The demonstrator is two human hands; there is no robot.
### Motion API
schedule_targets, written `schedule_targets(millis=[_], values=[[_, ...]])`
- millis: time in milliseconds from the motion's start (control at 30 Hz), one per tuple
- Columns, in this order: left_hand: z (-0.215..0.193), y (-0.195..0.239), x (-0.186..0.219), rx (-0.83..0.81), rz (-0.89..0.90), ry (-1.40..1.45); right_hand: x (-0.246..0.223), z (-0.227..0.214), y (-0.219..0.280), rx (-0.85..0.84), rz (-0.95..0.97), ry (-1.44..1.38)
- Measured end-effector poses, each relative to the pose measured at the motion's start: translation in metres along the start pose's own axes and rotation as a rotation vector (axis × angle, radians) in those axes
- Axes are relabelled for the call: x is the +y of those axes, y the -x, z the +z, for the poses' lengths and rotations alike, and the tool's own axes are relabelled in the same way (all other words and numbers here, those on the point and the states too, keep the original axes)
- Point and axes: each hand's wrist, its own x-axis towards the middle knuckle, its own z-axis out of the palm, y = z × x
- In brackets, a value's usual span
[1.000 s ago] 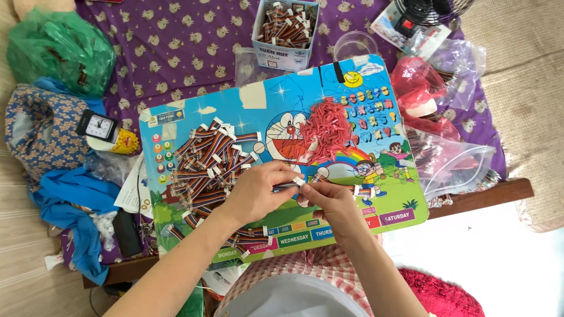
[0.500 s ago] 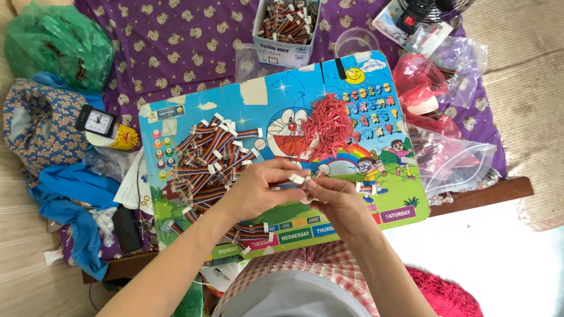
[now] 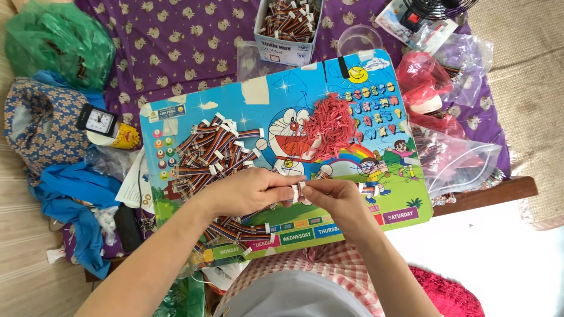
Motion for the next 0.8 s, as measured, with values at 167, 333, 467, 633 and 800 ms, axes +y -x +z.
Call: schedule_targets(millis=[167, 333, 467, 633, 800], values=[[0.020, -0.014, -0.029, 0.185, 0.076, 0.189, -0.002, 0.003, 0.003, 0.017, 0.012, 0.025], [0.026, -0.014, -0.035, 0.245, 0.110, 0.250, -0.010, 0.007, 0.006, 0.015, -0.014, 0.119], [0.030, -0.017, -0.037, 0.181, 0.090, 0.277, -0.002, 0.003, 0.007, -0.007, 0.026, 0.158], [0.017, -0.027, -0.042, 0.101, 0.098, 0.383, -0.011, -0.013, 0.011, 0.004, 0.045, 0.201], [-0.003, -0.052, -0.112, 0.378, -0.103, -0.386, 0.035, -0.083, 0.004, 0.330, 0.099, 0.236]])
